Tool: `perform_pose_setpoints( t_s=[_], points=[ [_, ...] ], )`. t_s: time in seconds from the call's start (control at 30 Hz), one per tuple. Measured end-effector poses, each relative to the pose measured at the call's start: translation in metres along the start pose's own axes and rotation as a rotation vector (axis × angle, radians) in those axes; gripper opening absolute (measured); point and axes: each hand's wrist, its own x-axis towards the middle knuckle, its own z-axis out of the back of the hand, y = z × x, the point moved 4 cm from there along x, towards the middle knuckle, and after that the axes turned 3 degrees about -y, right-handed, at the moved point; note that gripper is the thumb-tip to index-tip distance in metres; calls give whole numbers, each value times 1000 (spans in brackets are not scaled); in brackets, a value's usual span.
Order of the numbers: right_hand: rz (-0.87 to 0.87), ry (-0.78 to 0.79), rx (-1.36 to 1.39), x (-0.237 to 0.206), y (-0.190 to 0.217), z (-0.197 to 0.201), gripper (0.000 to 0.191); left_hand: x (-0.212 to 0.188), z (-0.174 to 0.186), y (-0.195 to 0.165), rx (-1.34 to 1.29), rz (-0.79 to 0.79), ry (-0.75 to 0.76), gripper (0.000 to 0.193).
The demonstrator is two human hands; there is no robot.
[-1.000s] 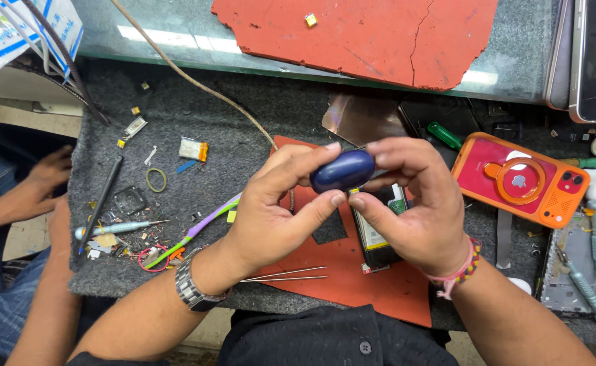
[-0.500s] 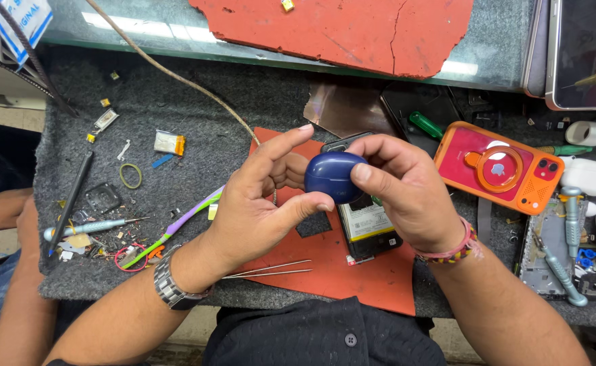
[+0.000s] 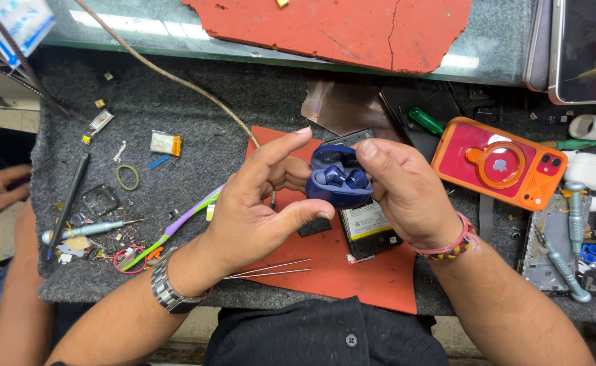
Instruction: The person uses a green screwdriver to remove screws from a disassembled smartphone, then handles a blue earbud case, opening and closing it. The person continues to manipulate the phone's internal components and back cover.
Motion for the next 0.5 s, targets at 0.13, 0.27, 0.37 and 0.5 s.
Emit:
perform_pose_setpoints(
  t_s=[0.13,0.27,0.37,0.5],
  points=[
    [-21,-44,-76,-1,-2,3,42,-1,1,1,-12,55,-6,79],
    [-25,-65,-115,-1,-1,3,44,0,1,1,-44,43,14,78],
    [-17,-38,-66,0,3,-2,43,1,1,2,-30,18,4,76],
    [-2,-22,-18,0,8,-6,41,2,1,3,-8,-39,-4,74]
  ],
)
